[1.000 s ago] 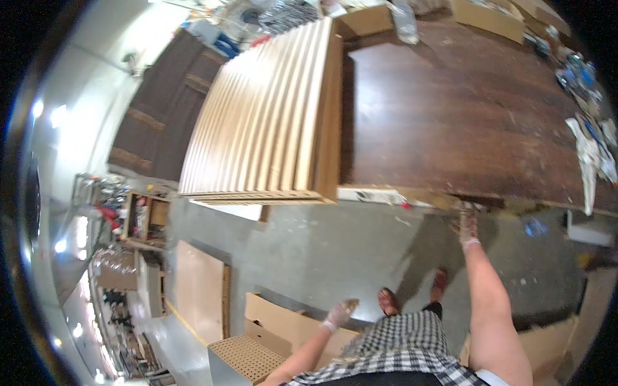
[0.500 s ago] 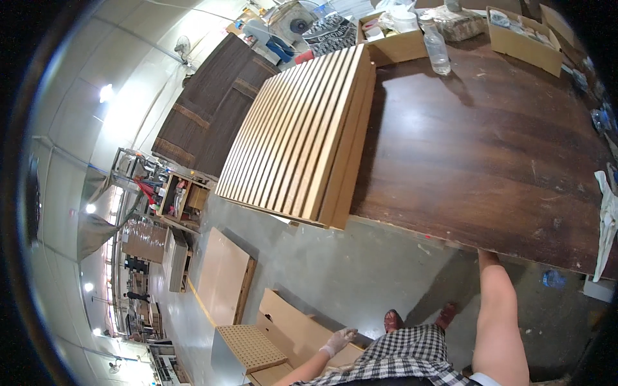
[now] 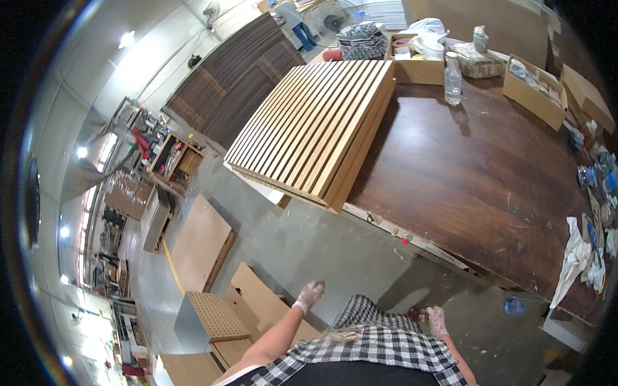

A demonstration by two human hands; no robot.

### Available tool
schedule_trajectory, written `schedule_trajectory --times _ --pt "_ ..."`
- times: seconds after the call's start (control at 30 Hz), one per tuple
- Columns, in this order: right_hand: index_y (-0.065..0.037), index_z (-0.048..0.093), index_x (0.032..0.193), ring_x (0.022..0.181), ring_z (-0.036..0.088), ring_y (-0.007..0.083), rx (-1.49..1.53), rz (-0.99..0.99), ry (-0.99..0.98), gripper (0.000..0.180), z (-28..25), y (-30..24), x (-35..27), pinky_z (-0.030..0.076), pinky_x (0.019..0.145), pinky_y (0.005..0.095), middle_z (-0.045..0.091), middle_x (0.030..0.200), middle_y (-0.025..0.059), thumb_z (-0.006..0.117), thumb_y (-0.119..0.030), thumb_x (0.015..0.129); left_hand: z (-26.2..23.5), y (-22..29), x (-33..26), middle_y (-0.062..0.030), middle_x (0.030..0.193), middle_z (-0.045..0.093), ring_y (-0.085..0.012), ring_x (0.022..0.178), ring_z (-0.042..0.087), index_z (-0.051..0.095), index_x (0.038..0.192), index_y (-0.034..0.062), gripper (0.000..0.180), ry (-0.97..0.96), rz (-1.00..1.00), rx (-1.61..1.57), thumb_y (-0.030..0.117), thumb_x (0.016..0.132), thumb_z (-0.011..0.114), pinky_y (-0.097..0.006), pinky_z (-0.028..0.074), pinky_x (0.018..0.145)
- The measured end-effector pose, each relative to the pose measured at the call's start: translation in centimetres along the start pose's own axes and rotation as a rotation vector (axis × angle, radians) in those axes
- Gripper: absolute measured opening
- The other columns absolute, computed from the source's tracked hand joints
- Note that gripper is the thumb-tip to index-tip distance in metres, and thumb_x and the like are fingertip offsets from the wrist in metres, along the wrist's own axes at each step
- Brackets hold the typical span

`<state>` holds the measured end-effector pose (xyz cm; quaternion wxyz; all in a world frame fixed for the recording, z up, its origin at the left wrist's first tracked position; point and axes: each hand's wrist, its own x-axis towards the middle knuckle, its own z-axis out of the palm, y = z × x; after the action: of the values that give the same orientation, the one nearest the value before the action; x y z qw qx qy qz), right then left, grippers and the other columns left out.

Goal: The person wipes a black wooden panel with a cloth, then picks up a slatted wooden panel and rubs a sponge along its edges before stacking it on a pile. They repeat the cleaning process by pouring liquid from a bottle onto the cloth to wipe the next panel.

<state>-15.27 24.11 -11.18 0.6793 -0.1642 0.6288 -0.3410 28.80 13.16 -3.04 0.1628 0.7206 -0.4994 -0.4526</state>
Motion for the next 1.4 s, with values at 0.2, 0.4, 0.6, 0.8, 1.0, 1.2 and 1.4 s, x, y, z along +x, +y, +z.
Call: schedule_trajectory --times 0.2,0.4,0.6,0.8,1.0,1.2,1.4 --pt "-0.001 0.059 0.107 0.075 0.062 0.0155 -0.427 -0.415 -0.203 0.027 4.1 -12.9 -0.7 0.05 0.066 0.0278 0.065 0.088 0.0079 0.051 -0.022 0.091 -6.6 2.2 7.5 -0.0074 0.1 0.063 -0.0139 0.078 0.056 0.055 0.118 0.0021 0.034 0.343 0.173 0.014 0.022 0.092 0.048 -0.027 0.046 0.07" --pt "-0.004 0.06 0.108 0.084 0.061 0.0128 -0.251 -0.842 0.006 0.021 16.1 -28.0 -4.1 0.048 0.074 0.0268 0.065 0.092 0.0037 0.047 -0.008 0.092 -17.5 7.3 14.7 -0.0029 0.095 0.055 -0.0118 0.082 0.05 0.048 0.122 -0.0012 0.033 0.696 0.354 -0.438 0.015 0.093 0.047 -0.026 0.043 0.077" --pt "-0.002 0.053 0.119 0.109 0.053 0.0175 -0.488 -1.238 0.366 0.032 25.8 -36.3 -1.4 0.042 0.094 0.0292 0.055 0.117 0.0072 0.048 0.004 0.088 -29.3 12.9 21.3 -0.0151 0.123 0.051 -0.0229 0.115 0.048 0.046 0.126 -0.0018 0.036 0.941 0.512 -0.365 0.015 0.094 0.045 -0.033 0.038 0.098" --pt "-0.009 0.042 0.134 0.129 0.036 0.0189 -0.529 -1.187 0.403 0.048 33.2 -40.5 -1.7 0.03 0.105 0.0331 0.035 0.139 0.0051 0.051 -0.002 0.087 -37.7 17.3 27.1 -0.0194 0.136 0.036 -0.0284 0.124 0.04 0.035 0.133 -0.0039 0.056 0.984 0.615 -0.449 0.024 0.089 0.057 -0.035 0.031 0.105" --pt "-0.012 0.025 0.143 0.134 0.026 0.0243 -0.618 -1.131 0.399 0.059 32.8 -40.6 2.3 0.026 0.109 0.0365 0.027 0.145 0.0118 0.05 -0.009 0.09 -39.9 19.4 31.6 -0.0139 0.11 0.058 -0.0222 0.104 0.054 0.048 0.123 -0.0014 0.046 0.771 0.454 -0.488 0.022 0.086 0.063 -0.03 0.039 0.093" --pt "-0.012 0.012 0.146 0.124 0.042 0.024 -0.402 -0.922 0.392 0.062 33.8 -38.5 4.2 0.034 0.102 0.0327 0.036 0.14 0.0173 0.045 -0.01 0.093 -40.8 17.3 33.3 -0.0037 0.093 0.06 -0.0119 0.082 0.055 0.057 0.105 0.0027 0.024 0.621 0.55 -0.709 0.019 0.088 0.059 -0.025 0.045 0.077" --pt "-0.007 0.009 0.146 0.132 0.03 0.0252 -0.217 -0.926 0.298 0.06 34.4 -37.9 5.5 0.024 0.108 0.0335 0.024 0.147 0.0164 0.041 -0.013 0.095 -40.4 18.0 30.9 -0.0039 0.094 0.06 -0.0115 0.084 0.057 0.056 0.103 0.0043 0.021 0.591 0.5 -0.795 0.021 0.09 0.057 -0.025 0.047 0.076"
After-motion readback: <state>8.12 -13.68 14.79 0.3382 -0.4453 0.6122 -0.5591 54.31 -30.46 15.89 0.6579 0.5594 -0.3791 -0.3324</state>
